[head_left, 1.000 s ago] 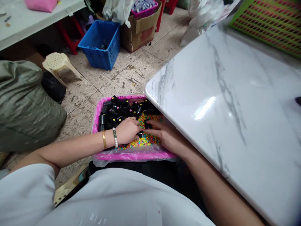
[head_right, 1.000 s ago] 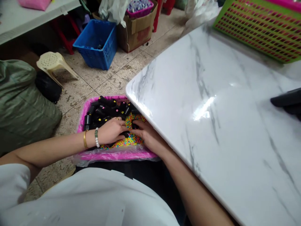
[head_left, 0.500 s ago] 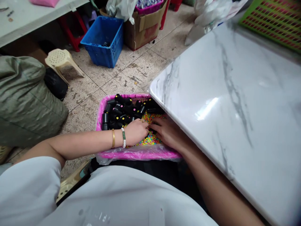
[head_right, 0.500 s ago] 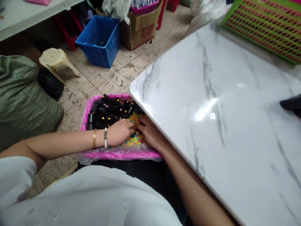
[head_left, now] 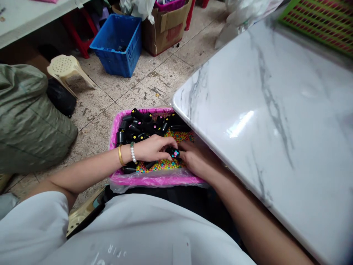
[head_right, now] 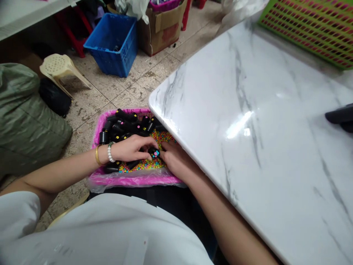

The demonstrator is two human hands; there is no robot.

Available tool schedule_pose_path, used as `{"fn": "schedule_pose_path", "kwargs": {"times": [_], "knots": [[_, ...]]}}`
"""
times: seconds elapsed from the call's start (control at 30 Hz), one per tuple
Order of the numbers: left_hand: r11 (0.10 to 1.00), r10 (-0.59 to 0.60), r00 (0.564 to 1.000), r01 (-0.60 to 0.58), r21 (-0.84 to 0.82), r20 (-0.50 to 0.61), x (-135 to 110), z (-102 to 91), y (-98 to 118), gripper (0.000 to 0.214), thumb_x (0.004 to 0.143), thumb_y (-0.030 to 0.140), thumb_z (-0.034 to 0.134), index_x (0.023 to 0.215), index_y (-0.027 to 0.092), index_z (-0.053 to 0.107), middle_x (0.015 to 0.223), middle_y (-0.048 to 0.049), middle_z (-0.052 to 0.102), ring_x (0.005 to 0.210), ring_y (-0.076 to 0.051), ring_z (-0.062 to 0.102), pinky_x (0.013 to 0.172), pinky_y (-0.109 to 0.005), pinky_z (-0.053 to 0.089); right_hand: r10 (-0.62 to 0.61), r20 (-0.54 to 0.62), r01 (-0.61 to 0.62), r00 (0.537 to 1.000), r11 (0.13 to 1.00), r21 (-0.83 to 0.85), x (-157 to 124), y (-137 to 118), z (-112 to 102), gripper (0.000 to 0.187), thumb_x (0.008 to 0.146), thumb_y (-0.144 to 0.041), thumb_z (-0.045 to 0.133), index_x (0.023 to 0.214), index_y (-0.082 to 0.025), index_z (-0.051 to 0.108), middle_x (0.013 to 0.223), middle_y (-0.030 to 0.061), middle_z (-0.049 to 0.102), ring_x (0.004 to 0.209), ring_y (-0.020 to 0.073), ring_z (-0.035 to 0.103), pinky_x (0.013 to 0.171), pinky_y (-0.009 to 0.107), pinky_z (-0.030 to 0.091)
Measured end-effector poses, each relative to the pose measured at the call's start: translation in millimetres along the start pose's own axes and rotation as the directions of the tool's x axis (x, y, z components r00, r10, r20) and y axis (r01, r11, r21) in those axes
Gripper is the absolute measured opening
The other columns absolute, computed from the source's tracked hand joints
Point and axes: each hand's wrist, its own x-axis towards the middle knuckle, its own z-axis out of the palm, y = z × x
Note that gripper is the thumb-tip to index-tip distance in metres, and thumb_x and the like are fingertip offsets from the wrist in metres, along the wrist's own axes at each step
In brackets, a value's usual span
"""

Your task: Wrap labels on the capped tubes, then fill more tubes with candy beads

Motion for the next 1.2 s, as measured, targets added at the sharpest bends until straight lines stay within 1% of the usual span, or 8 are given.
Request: {"fn": "schedule_pose_path", "kwargs": {"times": [0.07, 0.17, 0.33, 0.53, 0.67, 0.8, 0.93, 1.2], "knots": [[0.998, -0.012, 0.998, 0.009, -0.069, -0.055, -2.7, -4.0, -0.1, 0.030, 0.083, 0.025, 0.070, 0.110, 0.014, 0.062, 0.080, 0.0004, 0.066, 0.071, -0.012, 0.060, 0.068, -0.022, 0.045, -0.039, 0.077, 0.038, 0.996, 0.999, 0.006, -0.8, -8.2, -5.4, 0.026, 0.085, -0.011, 0.055, 0.100, -0.022, 0.073, 0.101, 0.0084, 0.067, 0.094, 0.0261, 0.062, 0.083, 0.038, 0.049], [0.977, -0.029, 0.993, 0.003, -0.211, -0.118, -6.5, -7.8, -1.7, 0.033, 0.084, 0.026, 0.068, 0.114, 0.014, 0.062, 0.087, -0.0015, 0.068, 0.077, -0.013, 0.062, 0.072, -0.023, 0.048, -0.021, 0.029, 0.014, 0.999, 0.975, 0.222, -10.8, -10.5, -14.4, 0.023, 0.083, -0.014, 0.061, 0.102, -0.021, 0.071, 0.106, 0.0079, 0.066, 0.097, 0.0248, 0.062, 0.088, 0.039, 0.048], [0.925, -0.042, 0.989, -0.015, -0.379, -0.143, -8.1, -9.0, -6.7, 0.037, 0.082, 0.026, 0.069, 0.117, 0.014, 0.065, 0.101, -0.0055, 0.071, 0.086, -0.015, 0.065, 0.080, -0.026, 0.051, 0.108, 0.075, -0.130, 0.991, 0.741, 0.659, -29.9, -5.0, -15.4, 0.029, 0.082, -0.031, 0.067, 0.110, -0.022, 0.062, 0.091, 0.0026, 0.065, 0.078, 0.0178, 0.061, 0.072, 0.031, 0.052], [0.771, -0.073, 0.988, -0.031, -0.637, -0.136, -4.2, -4.1, -5.3, 0.033, 0.074, 0.017, 0.073, 0.105, 0.013, 0.063, 0.095, -0.0042, 0.068, 0.084, -0.014, 0.065, 0.079, -0.027, 0.052, 0.057, -0.101, -0.014, 0.993, 0.924, 0.383, -13.0, -7.8, -11.1, 0.022, 0.078, -0.015, 0.059, 0.099, -0.021, 0.065, 0.098, 0.0072, 0.067, 0.093, 0.0245, 0.061, 0.088, 0.041, 0.048], [0.658, -0.089, 0.990, -0.022, -0.753, -0.107, -5.4, -4.7, -3.7, 0.035, 0.071, 0.014, 0.076, 0.102, 0.014, 0.059, 0.097, -0.0048, 0.067, 0.090, -0.016, 0.066, 0.086, -0.032, 0.053, 0.030, 0.016, -0.034, 0.999, 0.861, 0.508, -5.0, -13.0, -14.8, 0.017, 0.077, -0.018, 0.062, 0.094, -0.020, 0.063, 0.089, 0.0034, 0.065, 0.084, 0.0205, 0.061, 0.079, 0.035, 0.051], [0.776, -0.097, 0.976, -0.050, -0.629, -0.197, -10.8, -9.1, -2.3, 0.035, 0.073, 0.020, 0.076, 0.103, 0.013, 0.061, 0.099, -0.0060, 0.067, 0.090, -0.016, 0.065, 0.085, -0.032, 0.052, 0.108, 0.048, -0.110, 0.993, 0.699, 0.707, -11.4, -21.0, -18.8, 0.020, 0.079, -0.025, 0.065, 0.098, -0.021, 0.059, 0.089, 0.0008, 0.066, 0.082, 0.0169, 0.064, 0.074, 0.029, 0.053], [0.947, -0.026, 0.959, -0.067, -0.315, -0.283, -18.6, -12.2, 8.2, 0.028, 0.076, 0.022, 0.074, 0.102, 0.014, 0.066, 0.102, -0.0065, 0.070, 0.097, -0.019, 0.064, 0.092, -0.034, 0.049, 0.087, -0.073, -0.027, 0.994, 0.805, 0.592, -27.0, -42.0, -28.4, 0.021, 0.084, -0.020, 0.063, 0.105, -0.021, 0.063, 0.100, 0.0028, 0.070, 0.090, 0.0172, 0.067, 0.082, 0.030, 0.054], [0.990, 0.097, 0.954, -0.122, -0.071, -0.285, -31.2, -17.3, 36.3, 0.027, 0.080, 0.015, 0.068, 0.106, 0.016, 0.065, 0.104, -0.0044, 0.072, 0.094, -0.016, 0.066, 0.086, -0.028, 0.051, 0.056, -0.248, 0.056, 0.967, 0.903, 0.425, -69.2, -70.3, -35.4, 0.022, 0.092, -0.019, 0.061, 0.113, -0.024, 0.060, 0.106, 0.0025, 0.072, 0.095, 0.0143, 0.069, 0.083, 0.025, 0.056]]}}
